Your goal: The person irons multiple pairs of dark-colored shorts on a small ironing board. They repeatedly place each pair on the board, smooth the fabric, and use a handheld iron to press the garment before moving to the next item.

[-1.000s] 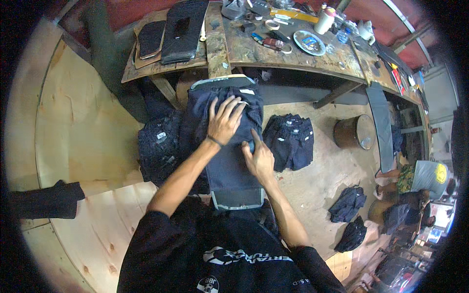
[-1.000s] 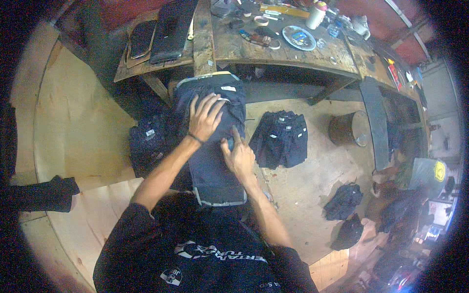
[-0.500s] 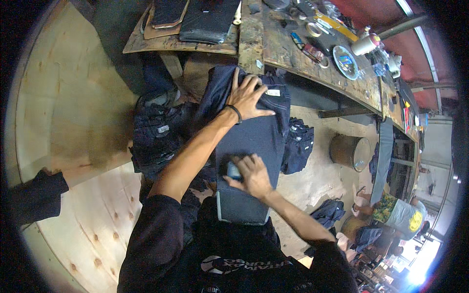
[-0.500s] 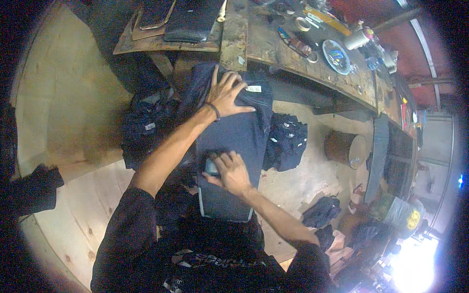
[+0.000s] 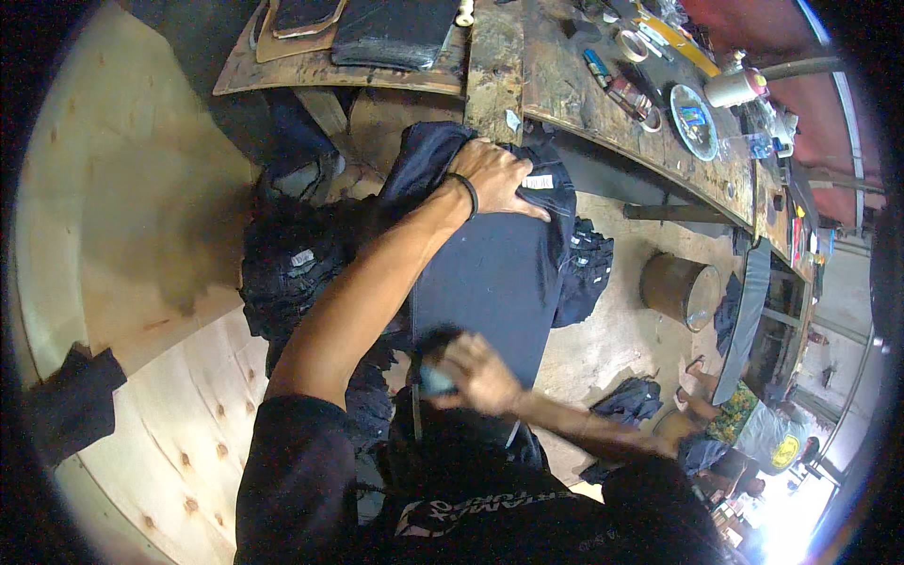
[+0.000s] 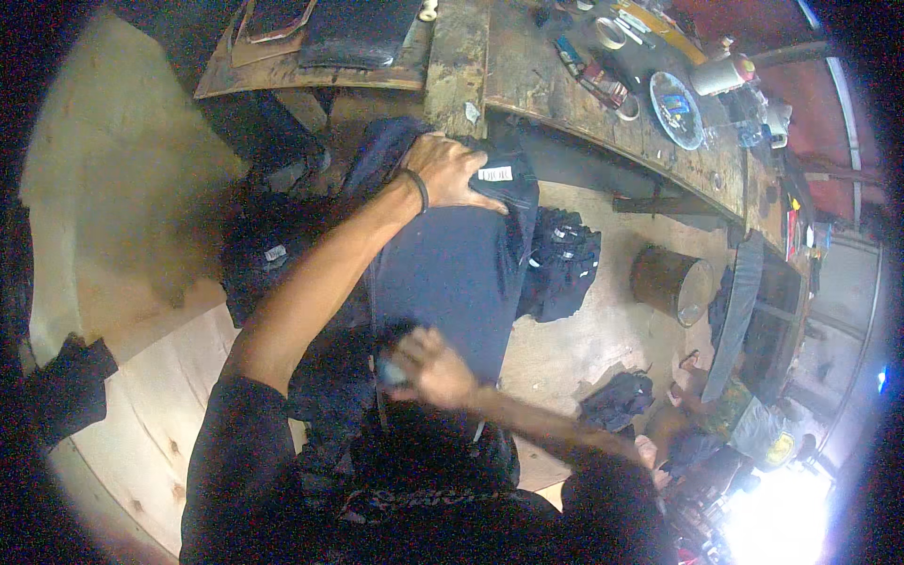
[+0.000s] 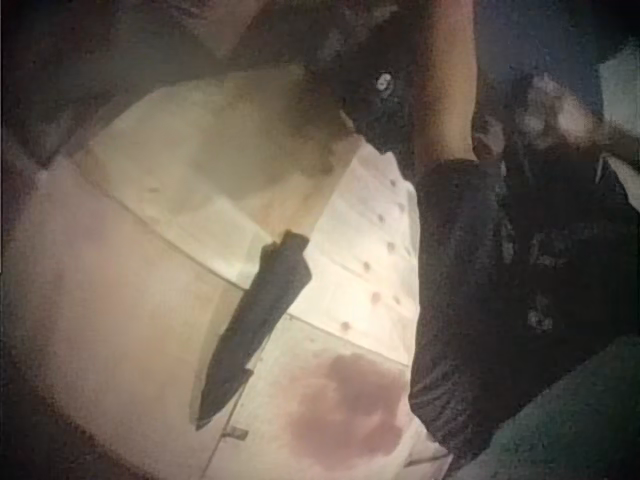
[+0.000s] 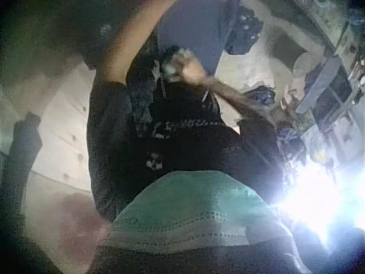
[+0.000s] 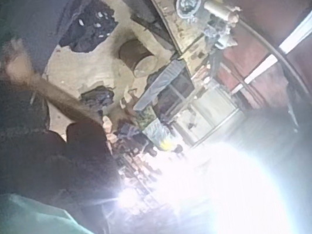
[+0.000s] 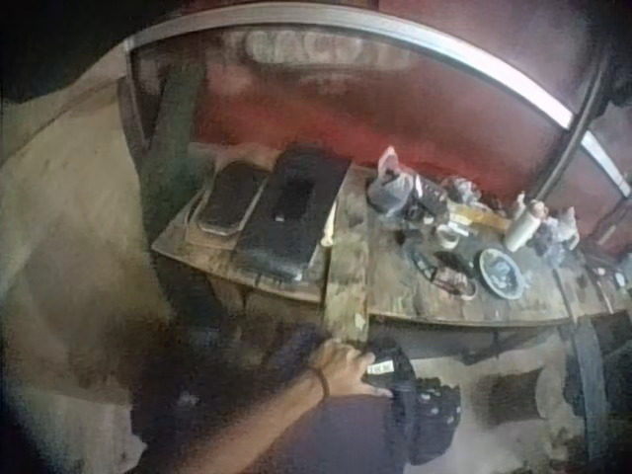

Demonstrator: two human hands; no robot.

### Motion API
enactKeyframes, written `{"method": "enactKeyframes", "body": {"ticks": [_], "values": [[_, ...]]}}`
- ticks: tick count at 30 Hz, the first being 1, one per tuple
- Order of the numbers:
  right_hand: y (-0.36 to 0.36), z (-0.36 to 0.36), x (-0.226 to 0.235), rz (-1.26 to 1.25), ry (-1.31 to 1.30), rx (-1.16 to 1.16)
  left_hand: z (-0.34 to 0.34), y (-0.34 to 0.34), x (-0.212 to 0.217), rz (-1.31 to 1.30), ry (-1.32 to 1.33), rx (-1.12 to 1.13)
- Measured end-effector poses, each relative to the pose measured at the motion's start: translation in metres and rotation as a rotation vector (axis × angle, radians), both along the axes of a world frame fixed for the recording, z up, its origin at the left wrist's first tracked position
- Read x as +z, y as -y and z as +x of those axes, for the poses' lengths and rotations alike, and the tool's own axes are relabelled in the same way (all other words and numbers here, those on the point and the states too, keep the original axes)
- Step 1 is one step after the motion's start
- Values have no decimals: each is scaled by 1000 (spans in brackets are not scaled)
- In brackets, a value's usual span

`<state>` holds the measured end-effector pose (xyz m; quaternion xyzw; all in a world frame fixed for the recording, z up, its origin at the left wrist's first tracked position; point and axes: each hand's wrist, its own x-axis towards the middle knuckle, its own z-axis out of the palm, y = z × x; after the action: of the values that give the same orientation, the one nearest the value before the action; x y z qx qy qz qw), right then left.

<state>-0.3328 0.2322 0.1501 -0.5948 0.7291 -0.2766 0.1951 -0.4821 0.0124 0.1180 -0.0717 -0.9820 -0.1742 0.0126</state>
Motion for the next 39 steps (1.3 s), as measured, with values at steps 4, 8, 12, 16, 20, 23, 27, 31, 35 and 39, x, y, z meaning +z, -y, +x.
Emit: {"method": "enactKeyframes", "body": {"ticks": [4, 8, 12, 16, 20, 23, 27, 31, 35, 39], "values": [[38, -73, 1, -32, -245, -463, -2, 1, -1, -6, -22, 32], [-8, -22, -3, -25, -24, -184, -3, 0, -4, 62, -23, 49], [3, -64, -21, -126, -244, -473, 0, -3, -3, -12, -83, 123], [-40, -2, -16, 100, 75, -250, 0, -4, 0, -29, -44, 152], [-54, -7, -25, 27, -56, -277, -1, -4, 3, -38, -82, 151], [-59, -6, -32, 12, -117, -453, -1, -6, 7, -63, -71, 184], [-68, -5, -22, -59, -18, -186, 0, -6, 12, -82, 69, 183], [-71, 2, -20, 82, -106, -368, 1, -5, 13, -73, 50, 175], [-63, 15, -7, -14, 58, -120, -1, -3, 10, -51, -60, 134], [-33, 14, -12, 29, -55, -77, -1, 1, 3, -15, -78, 131]]}}
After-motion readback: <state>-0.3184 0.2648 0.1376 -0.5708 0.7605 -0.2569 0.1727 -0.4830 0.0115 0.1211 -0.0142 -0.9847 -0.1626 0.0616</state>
